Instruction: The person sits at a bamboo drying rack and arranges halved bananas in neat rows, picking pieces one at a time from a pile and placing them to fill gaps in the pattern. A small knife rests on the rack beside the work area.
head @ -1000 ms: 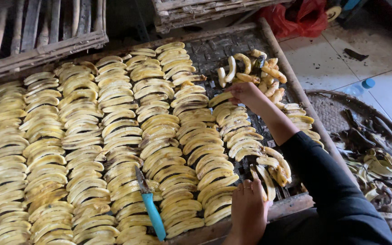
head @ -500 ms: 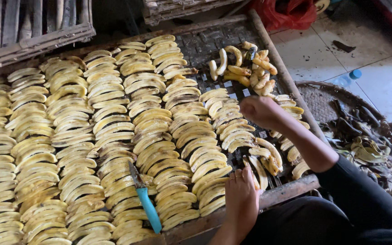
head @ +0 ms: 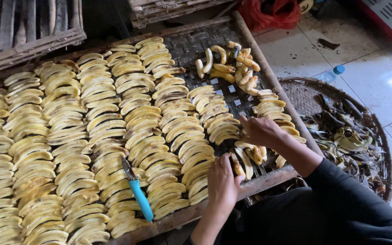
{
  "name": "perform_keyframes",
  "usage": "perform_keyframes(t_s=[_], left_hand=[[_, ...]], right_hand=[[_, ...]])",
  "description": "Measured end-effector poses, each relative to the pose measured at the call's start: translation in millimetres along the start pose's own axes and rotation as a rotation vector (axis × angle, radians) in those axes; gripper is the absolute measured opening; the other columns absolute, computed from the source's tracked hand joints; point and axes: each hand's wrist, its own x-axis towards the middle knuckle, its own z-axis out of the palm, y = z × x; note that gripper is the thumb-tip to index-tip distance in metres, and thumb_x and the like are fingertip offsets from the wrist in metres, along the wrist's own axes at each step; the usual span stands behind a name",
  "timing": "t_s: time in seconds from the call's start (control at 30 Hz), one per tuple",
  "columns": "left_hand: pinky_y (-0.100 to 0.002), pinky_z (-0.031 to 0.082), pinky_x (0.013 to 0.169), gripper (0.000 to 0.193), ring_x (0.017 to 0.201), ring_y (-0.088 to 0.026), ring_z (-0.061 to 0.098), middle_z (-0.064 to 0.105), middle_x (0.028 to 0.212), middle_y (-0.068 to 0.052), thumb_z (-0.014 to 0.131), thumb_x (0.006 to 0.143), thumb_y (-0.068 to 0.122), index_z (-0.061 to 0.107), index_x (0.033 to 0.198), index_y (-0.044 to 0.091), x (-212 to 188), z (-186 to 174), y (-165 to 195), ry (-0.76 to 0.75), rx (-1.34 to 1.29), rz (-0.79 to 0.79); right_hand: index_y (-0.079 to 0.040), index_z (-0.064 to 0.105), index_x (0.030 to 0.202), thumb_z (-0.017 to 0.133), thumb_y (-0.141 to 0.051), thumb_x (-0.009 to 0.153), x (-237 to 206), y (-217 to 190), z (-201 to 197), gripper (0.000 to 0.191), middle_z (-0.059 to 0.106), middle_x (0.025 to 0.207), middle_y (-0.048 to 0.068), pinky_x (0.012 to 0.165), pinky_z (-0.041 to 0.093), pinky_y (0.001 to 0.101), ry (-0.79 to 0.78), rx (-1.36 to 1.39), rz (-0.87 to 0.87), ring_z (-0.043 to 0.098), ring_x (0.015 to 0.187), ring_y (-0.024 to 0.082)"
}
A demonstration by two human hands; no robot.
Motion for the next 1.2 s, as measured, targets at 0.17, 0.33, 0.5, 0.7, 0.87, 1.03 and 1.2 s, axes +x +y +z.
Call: perform_keyframes(t_s=[0.17, 0.33, 0.5, 0.7, 0.87, 1.03, 1.2], left_hand=[[-0.048, 0.048, 0.094, 0.063, 0.107, -0.04, 0.061, 0.064, 0.114, -0.021, 0.086, 0.076, 0.019, 0.052, 0.126, 0.002, 9.7, 3.6, -8.6, 0.066, -0.023, 0.055], [-0.047, 0.05, 0.09, 0.049, 0.104, -0.039, 0.062, 0.065, 0.111, -0.02, 0.079, 0.086, 0.029, 0.057, 0.12, 0.002, 41.6, 15.8, -16.6, 0.111, 0.003, 0.069], [-0.045, 0.049, 0.085, 0.048, 0.098, -0.034, 0.065, 0.066, 0.106, -0.017, 0.076, 0.087, 0.044, 0.061, 0.106, 0.003, 68.1, 38.3, 3.6, -0.007, 0.222, -0.052], [-0.045, 0.049, 0.082, 0.028, 0.094, -0.032, 0.067, 0.07, 0.098, -0.013, 0.072, 0.091, 0.027, 0.063, 0.106, 0.005, 55.2, 50.9, 28.8, 0.08, 0.204, 0.107], [-0.045, 0.049, 0.082, 0.027, 0.096, -0.032, 0.065, 0.07, 0.107, -0.013, 0.064, 0.089, 0.006, 0.066, 0.115, 0.004, 21.9, 47.6, 40.8, 0.24, 0.082, 0.308], [-0.045, 0.049, 0.091, 0.036, 0.105, -0.032, 0.064, 0.068, 0.115, -0.013, 0.061, 0.087, 0.003, 0.065, 0.124, 0.003, 4.7, 50.4, 38.0, 0.295, -0.06, 0.426], [-0.047, 0.049, 0.105, 0.037, 0.123, -0.037, 0.061, 0.064, 0.132, -0.02, 0.061, 0.096, 0.001, 0.058, 0.133, 0.0, -6.1, 54.9, 25.6, 0.198, -0.273, 0.465]], right_hand=[[-0.002, 0.05, 0.131, 0.053, -0.008, 0.095, -6.8, -3.9, 2.8, 0.037, 0.07, 0.082, 0.023, 0.067, 0.057, 0.0523, 0.172, 0.065, -0.044, 0.072, 0.078, 0.041], [-0.005, 0.068, 0.103, 0.065, -0.006, 0.087, -34.4, 38.4, -14.0, 0.016, 0.072, 0.09, 0.019, 0.074, 0.055, 0.0493, 0.284, 0.246, -0.148, 0.071, 0.087, 0.038], [-0.005, 0.072, 0.104, 0.07, -0.008, 0.088, -63.8, 50.6, -47.7, 0.016, 0.073, 0.095, 0.017, 0.077, 0.057, 0.0442, 0.489, 0.352, -0.066, 0.072, 0.086, 0.035], [-0.004, 0.07, 0.112, 0.067, -0.012, 0.095, -60.2, 34.8, -46.1, 0.02, 0.074, 0.105, 0.013, 0.08, 0.062, 0.0339, 0.464, 0.932, 0.221, 0.076, 0.089, 0.023], [0.003, 0.065, 0.112, 0.067, -0.008, 0.092, -32.8, 12.8, 10.8, 0.023, 0.07, 0.112, 0.01, 0.084, 0.062, 0.0293, -0.035, 1.832, 0.18, 0.075, 0.096, 0.021], [0.001, 0.066, 0.11, 0.073, -0.007, 0.088, -16.0, 3.0, 48.5, 0.024, 0.07, 0.106, 0.01, 0.084, 0.063, 0.0288, -0.051, 1.556, 0.177, 0.075, 0.095, 0.018], [-0.004, 0.07, 0.105, 0.078, -0.015, 0.085, -19.4, 2.8, 46.0, 0.025, 0.076, 0.086, 0.006, 0.069, 0.059, 0.0298, 0.126, 0.905, 0.051, 0.072, 0.079, 0.014]])
